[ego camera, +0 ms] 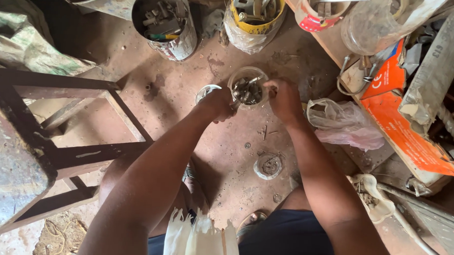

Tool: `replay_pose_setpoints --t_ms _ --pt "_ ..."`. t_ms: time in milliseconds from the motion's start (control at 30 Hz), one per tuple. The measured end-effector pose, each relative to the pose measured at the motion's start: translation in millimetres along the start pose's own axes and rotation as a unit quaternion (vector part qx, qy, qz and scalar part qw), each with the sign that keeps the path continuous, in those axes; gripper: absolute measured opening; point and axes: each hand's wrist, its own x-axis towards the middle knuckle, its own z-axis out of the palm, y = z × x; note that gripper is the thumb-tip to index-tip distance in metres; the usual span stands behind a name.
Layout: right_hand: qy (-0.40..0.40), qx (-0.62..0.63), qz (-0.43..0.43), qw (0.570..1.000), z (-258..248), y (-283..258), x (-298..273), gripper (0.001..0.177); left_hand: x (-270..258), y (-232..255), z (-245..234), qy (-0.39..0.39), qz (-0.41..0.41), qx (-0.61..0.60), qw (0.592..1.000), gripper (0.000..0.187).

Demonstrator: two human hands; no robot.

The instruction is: Disassembling and organizing various mechanical components and tools on a cluttered workshop workbench.

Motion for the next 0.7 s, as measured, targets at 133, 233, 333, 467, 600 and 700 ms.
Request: replay_pose_setpoints --t_ms 133,233,333,467,600,700 --pt "-0.022 0.008 0.027 0.999 4 10 0 0.023 2 2 -2 0.04 0.025 0.071 0.996 0.026" --pt "-0.035 0.066 0.057 0.996 29 40 -8 0.015 29 -15 1 0.171 0.078 0.103 0.977 0.033" --pt "-0.042 0.085 0.054 0.994 27 31 -9 0.017 15 -8 -4 0.177 0.043 0.097 0.978 0.042" --pt "-0.026 -0.011 -0.014 1.0 28 34 -7 0.016 22 -9 0 0.161 0.061 0.183 0.968 0.055" --pt "-0.024 0.012 0.031 0.999 25 19 -9 0.02 -10 24 -19 0.156 0.0 0.191 0.969 0.051" --pt "0.001 0.014 0.043 0.999 26 8 -16 0.02 -11 33 -21 0.182 0.02 0.185 0.966 0.049"
